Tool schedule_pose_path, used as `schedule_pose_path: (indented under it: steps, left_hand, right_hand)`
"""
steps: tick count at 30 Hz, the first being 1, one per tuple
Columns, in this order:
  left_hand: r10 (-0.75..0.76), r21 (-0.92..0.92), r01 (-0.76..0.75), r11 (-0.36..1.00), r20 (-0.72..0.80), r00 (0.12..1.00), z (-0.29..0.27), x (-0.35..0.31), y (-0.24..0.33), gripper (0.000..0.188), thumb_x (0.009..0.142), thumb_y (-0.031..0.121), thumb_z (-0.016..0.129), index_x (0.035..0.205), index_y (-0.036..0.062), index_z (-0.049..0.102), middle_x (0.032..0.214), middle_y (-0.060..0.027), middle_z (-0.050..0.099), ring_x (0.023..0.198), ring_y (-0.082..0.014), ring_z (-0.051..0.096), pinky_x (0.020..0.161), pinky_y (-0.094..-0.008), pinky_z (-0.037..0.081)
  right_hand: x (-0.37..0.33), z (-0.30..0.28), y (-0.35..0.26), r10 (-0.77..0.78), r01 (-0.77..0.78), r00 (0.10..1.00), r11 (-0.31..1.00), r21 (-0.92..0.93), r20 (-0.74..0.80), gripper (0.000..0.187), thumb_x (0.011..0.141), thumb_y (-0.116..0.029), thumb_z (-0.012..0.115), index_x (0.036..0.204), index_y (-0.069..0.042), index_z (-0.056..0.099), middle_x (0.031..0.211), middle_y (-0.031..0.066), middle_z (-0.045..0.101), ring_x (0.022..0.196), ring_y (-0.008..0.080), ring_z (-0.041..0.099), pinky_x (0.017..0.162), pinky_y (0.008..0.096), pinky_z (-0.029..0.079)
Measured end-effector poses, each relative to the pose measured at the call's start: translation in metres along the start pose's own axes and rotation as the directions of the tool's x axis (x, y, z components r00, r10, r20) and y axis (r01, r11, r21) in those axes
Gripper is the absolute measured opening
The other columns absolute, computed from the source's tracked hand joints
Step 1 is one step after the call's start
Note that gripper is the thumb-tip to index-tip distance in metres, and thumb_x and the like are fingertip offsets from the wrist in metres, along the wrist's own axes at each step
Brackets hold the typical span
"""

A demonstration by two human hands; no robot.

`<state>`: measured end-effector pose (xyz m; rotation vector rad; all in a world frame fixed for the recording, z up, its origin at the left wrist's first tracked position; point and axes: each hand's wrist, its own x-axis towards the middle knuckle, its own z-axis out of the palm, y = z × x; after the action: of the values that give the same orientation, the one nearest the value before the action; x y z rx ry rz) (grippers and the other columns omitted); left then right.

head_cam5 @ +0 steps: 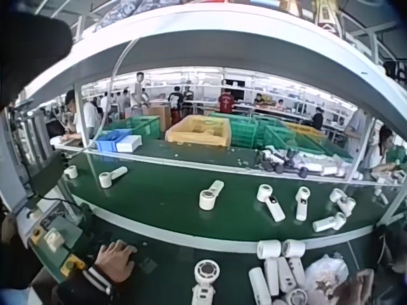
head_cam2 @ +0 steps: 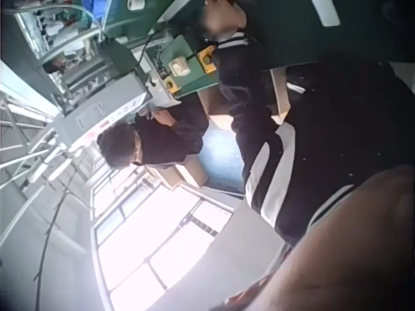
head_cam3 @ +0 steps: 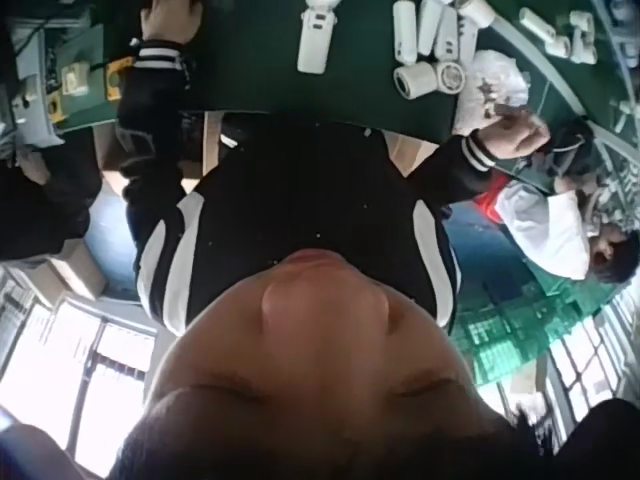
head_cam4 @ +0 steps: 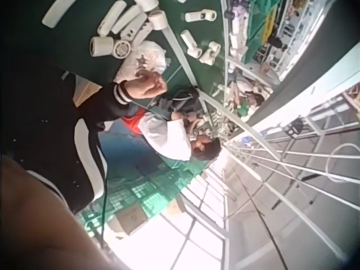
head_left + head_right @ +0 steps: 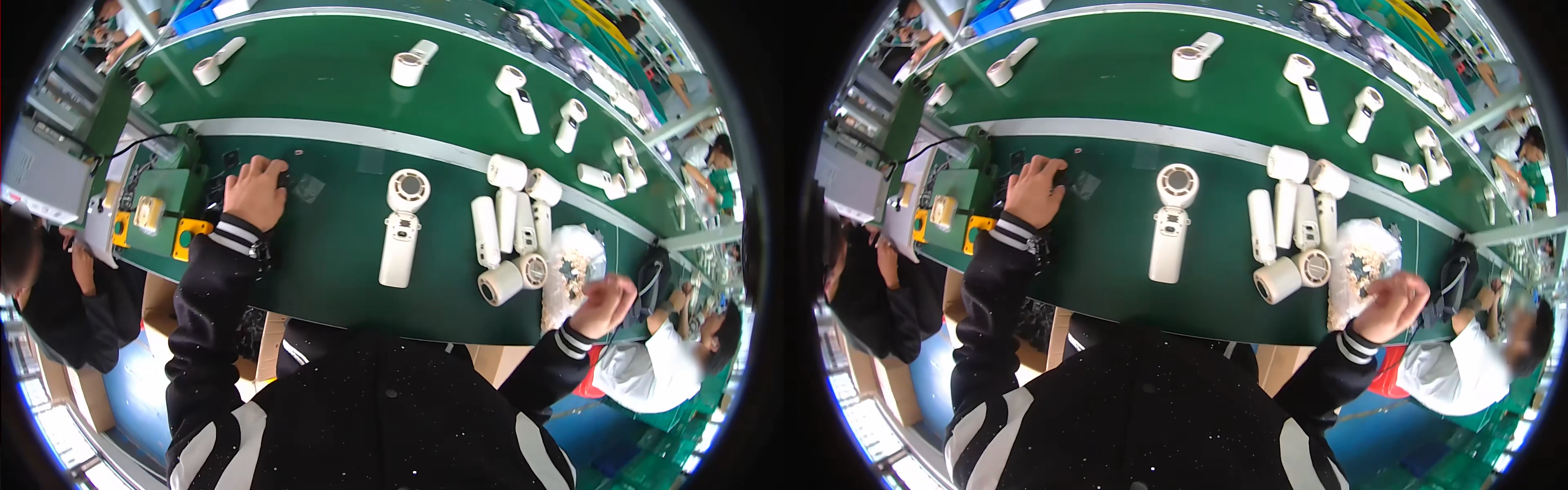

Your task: Assembling small handheld electronic fans on a factory production line, including component fitting and using a press machine.

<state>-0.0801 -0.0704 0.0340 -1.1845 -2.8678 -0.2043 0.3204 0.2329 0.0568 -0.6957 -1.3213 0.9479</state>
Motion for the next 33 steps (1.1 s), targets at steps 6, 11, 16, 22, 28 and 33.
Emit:
schedule_pose_path:
  steps: [6, 11, 16, 22, 28, 33]
  left_hand:
    - [-0.059, -0.163, 0.046, 0.986, -0.075, 0.995, 0.000, 0.007, -0.010, 0.037, 0.076, 0.006, 0.061, 0.112, 0.0151, 0.055, 0.101, -0.0084, 0.059, 0.102, -0.0292, 0.059, 0.082, -0.0459, 0.044]
    - [0.014, -0.447, -0.078, 0.891, -0.145, 0.989, -0.008, 0.016, 0.001, 0.026, 0.077, -0.005, 0.060, 0.101, 0.0056, 0.059, 0.088, -0.0081, 0.057, 0.079, -0.0209, 0.061, 0.069, -0.0307, 0.048]
    - [0.239, -0.816, -0.195, 0.544, -0.073, 0.968, -0.044, -0.008, 0.049, 0.018, 0.080, -0.008, 0.064, 0.094, 0.0030, 0.064, 0.093, -0.0033, 0.052, 0.078, -0.0088, 0.053, 0.066, -0.0216, 0.042]
    - [0.200, -0.935, -0.117, 0.334, -0.051, 0.978, -0.024, -0.018, 0.079, 0.017, 0.083, -0.004, 0.064, 0.096, 0.0053, 0.069, 0.064, 0.0034, 0.040, 0.058, -0.0034, 0.035, 0.054, -0.0219, 0.033]
    - [0.289, -0.980, -0.193, 0.059, -0.168, 0.942, 0.000, -0.022, 0.086, 0.018, 0.085, -0.006, 0.061, 0.101, 0.0013, 0.064, 0.080, -0.0003, 0.055, 0.071, -0.0066, 0.051, 0.065, -0.0219, 0.042]
    - [0.276, -0.980, -0.198, -0.028, -0.198, 0.941, 0.019, -0.028, 0.089, 0.022, 0.084, -0.009, 0.060, 0.103, 0.0022, 0.058, 0.097, -0.0039, 0.057, 0.086, -0.0117, 0.056, 0.076, -0.0265, 0.046]
  right_hand:
    - [-0.053, 0.089, -0.027, 0.010, -0.107, 0.881, 0.978, 0.178, 0.473, 0.008, 0.097, -0.007, 0.052, 0.100, 0.000, 0.052, 0.072, 0.0067, 0.057, 0.052, 0.0128, 0.054, 0.049, 0.0243, 0.044]
    - [-0.089, 0.143, -0.020, 0.246, -0.499, 0.662, 0.850, 0.171, 0.708, 0.012, 0.098, -0.011, 0.052, 0.105, -0.001, 0.053, 0.076, 0.0077, 0.059, 0.064, 0.0138, 0.059, 0.058, 0.0267, 0.052]
    - [-0.099, 0.161, -0.010, 0.357, -0.667, 0.467, 0.742, 0.058, 0.809, 0.023, 0.099, -0.009, 0.049, 0.120, -0.002, 0.053, 0.087, 0.0069, 0.061, 0.074, 0.0112, 0.060, 0.062, 0.0251, 0.054]
    - [-0.102, 0.164, 0.007, 0.373, -0.635, 0.336, 0.768, -0.085, 0.865, 0.024, 0.101, -0.011, 0.046, 0.122, -0.002, 0.053, 0.090, 0.0102, 0.065, 0.066, 0.0107, 0.060, 0.061, 0.0243, 0.054]
    - [-0.109, 0.159, -0.016, 0.317, -0.392, 0.397, 0.907, -0.153, 0.862, 0.011, 0.101, -0.013, 0.047, 0.102, -0.003, 0.044, 0.086, 0.0119, 0.065, 0.066, 0.0119, 0.060, 0.060, 0.0234, 0.048]
    - [-0.123, 0.168, -0.004, 0.146, 0.032, 0.527, 0.981, -0.191, 0.837, 0.008, 0.088, -0.007, 0.061, 0.095, -0.007, 0.058, 0.104, 0.0124, 0.047, 0.096, 0.0280, 0.045, 0.086, 0.0384, 0.039]
